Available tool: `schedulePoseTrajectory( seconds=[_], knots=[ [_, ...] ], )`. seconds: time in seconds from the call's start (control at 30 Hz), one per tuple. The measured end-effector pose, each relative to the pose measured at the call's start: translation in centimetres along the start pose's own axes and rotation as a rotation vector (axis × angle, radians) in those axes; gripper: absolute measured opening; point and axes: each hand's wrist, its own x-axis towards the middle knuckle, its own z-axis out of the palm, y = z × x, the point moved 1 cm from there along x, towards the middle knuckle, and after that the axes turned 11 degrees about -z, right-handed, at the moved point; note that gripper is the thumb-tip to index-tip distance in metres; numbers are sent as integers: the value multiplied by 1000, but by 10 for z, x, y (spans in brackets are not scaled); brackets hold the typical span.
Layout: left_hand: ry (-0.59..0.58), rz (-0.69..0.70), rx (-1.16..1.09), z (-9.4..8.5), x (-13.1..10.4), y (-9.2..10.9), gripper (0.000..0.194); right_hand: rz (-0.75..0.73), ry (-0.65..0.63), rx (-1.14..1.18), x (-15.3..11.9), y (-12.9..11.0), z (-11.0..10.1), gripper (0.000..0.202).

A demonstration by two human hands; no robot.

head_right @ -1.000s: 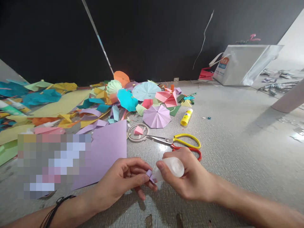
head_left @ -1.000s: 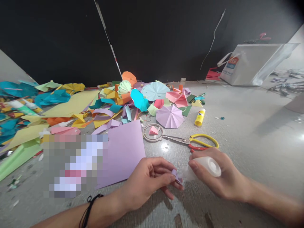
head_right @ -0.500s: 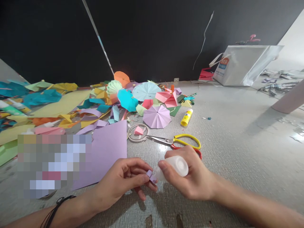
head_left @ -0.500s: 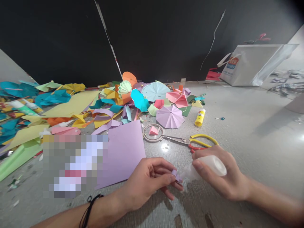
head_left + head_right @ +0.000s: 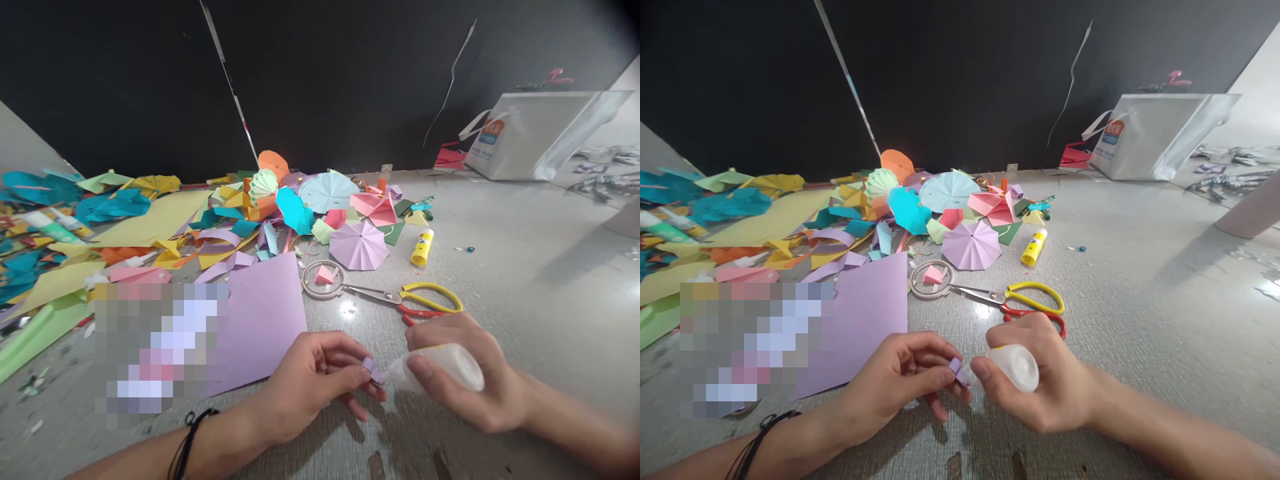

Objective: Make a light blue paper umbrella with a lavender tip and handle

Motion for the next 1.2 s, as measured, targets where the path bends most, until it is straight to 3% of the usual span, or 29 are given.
schedulePoseTrajectory(
  seconds=[0.13, 0.37, 1.2],
  knots=[
    [-2, -3, -7, -1, 1, -1, 29, -26, -71, -76, 1, 0, 2, 36],
    [0, -1, 13, 1, -1, 0, 31, -9, 31, -74, -1, -2, 3, 41],
    [11, -10, 24, 1, 0, 0, 36, 1, 58, 6, 1, -1, -7, 34]
  ],
)
